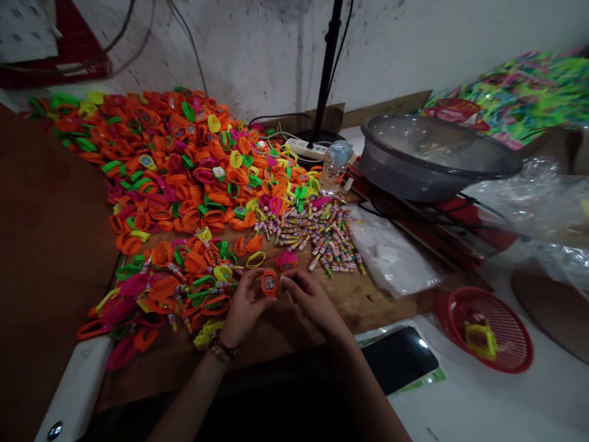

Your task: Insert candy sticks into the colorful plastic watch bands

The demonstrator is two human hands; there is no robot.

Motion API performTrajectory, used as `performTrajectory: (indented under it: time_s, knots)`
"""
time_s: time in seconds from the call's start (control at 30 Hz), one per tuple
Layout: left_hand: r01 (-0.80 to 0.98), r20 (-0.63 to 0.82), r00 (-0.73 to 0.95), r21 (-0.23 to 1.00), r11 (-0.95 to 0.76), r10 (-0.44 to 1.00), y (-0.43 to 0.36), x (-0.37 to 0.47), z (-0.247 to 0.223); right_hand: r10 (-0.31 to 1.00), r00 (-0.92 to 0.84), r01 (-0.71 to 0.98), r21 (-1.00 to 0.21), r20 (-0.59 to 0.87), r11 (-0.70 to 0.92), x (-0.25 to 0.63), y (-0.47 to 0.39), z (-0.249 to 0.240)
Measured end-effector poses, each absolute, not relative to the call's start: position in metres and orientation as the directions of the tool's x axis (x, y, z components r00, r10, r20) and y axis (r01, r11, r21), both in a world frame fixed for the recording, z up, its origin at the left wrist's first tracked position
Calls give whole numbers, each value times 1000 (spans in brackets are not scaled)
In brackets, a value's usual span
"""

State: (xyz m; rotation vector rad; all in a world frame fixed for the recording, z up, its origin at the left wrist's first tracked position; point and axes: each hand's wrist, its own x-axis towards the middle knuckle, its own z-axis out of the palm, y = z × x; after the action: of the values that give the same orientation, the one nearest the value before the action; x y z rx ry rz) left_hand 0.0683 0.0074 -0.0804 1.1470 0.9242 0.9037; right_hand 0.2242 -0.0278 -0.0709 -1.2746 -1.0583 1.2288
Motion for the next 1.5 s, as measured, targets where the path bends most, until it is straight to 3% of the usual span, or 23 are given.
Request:
performTrajectory:
  time_s: [0.1, 0.2, 0.43, 0.63, 0.73, 0.83, 0.9, 1.07, 1.33, 1.5]
  knots:
    - [-168, -129, 430, 961, 220, 893, 4, 65, -69, 996, 5, -134, -987, -92, -90, 218, -31, -62]
    - [-215, -109, 520, 943, 253, 847, -1, 61, -65, 996, 33, -182, -980, -85, -78, 216, -32, -59]
    - [-138, 20, 430, 989, 44, 902, -2, 54, -58, 998, 33, -128, -990, -57, -53, 222, -43, -36]
    - [-60, 161, 400, 987, -149, 903, 6, 50, -40, 994, 23, -214, -972, -105, -97, 219, -48, -23]
    - [-276, 92, 283, 961, -11, 955, 8, 51, -37, 987, 18, -291, -945, -159, -147, 215, -50, -19]
    - [-546, -136, 264, 795, 264, 955, 9, 51, -38, 980, 19, -426, -888, -200, -173, 210, -51, -15]
    - [-612, -210, 318, 699, 370, 924, 9, 49, -40, 975, -8, -500, -844, -221, -196, 206, -51, -12]
    - [-567, -160, 389, 735, 373, 907, 9, 42, -42, 963, -84, -464, -846, -255, -265, 196, -49, -5]
    - [-352, 80, 389, 934, 68, 918, 12, 26, -35, 981, -38, -302, -934, -188, -191, 205, -47, 7]
    - [-257, 182, 431, 964, -73, 884, 16, 19, -33, 993, -37, -241, -963, -115, -120, 210, -48, 11]
